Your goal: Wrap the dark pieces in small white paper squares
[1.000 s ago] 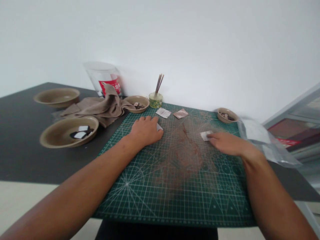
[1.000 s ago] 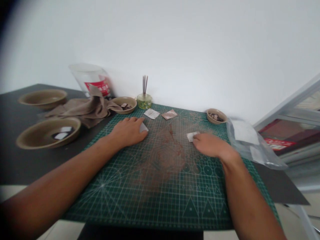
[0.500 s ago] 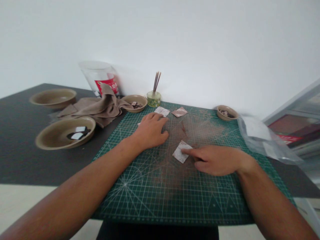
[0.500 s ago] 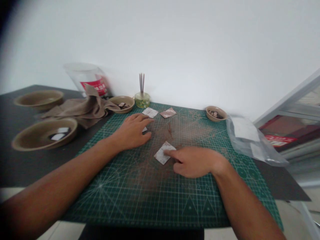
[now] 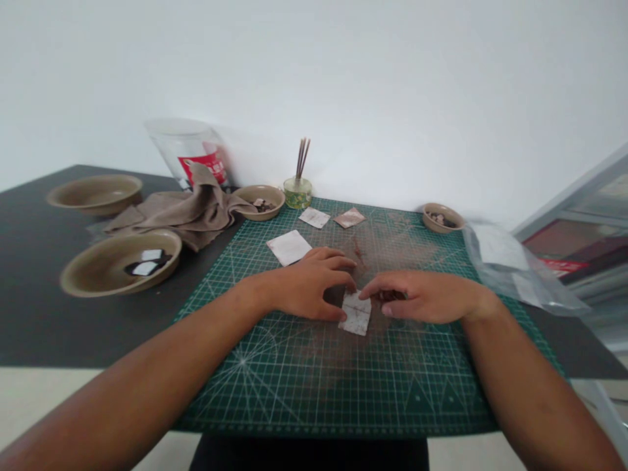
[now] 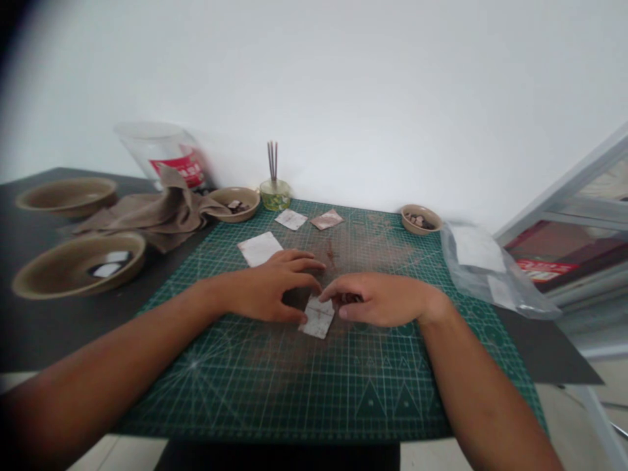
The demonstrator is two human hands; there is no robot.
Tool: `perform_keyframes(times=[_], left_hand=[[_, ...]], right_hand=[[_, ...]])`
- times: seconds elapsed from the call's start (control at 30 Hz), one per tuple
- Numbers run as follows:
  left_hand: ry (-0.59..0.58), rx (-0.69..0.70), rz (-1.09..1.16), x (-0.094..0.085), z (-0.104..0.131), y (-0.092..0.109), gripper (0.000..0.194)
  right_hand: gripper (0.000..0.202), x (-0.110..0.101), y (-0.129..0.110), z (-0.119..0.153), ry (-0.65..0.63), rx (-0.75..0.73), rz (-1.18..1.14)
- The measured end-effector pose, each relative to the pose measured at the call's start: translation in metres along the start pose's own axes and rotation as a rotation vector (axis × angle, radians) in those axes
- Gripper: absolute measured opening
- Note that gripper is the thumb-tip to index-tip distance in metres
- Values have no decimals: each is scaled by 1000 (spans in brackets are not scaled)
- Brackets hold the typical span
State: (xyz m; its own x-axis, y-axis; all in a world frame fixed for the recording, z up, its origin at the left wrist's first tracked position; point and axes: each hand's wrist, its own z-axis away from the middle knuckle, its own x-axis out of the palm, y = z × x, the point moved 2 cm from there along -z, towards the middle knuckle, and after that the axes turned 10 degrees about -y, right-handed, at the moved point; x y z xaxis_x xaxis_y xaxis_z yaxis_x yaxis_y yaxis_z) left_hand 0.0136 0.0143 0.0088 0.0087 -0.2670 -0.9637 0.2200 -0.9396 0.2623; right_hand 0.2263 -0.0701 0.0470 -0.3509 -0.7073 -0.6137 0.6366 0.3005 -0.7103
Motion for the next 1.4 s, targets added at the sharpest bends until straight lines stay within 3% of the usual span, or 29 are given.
perform_keyframes(times=[0.17,0.3,0.4,0.73,1.4], left_hand=[[76,-51,-44,3,-1,-3,41],[92,-44,-42,4,-2,-1,44],[99,-62,-56,5,-2,1,47],[110,-106,-91,9,1,9,46],[135,-134,-132,15,-2,15,48]], right_hand=[[27,8,5,-19,202,72,72],[21,17,7,-35,336,87,366],[27,21,10,-38,320,117,494],[13,15,7,-30,274,-31,333],[13,21,8,-35,247,-62,408]])
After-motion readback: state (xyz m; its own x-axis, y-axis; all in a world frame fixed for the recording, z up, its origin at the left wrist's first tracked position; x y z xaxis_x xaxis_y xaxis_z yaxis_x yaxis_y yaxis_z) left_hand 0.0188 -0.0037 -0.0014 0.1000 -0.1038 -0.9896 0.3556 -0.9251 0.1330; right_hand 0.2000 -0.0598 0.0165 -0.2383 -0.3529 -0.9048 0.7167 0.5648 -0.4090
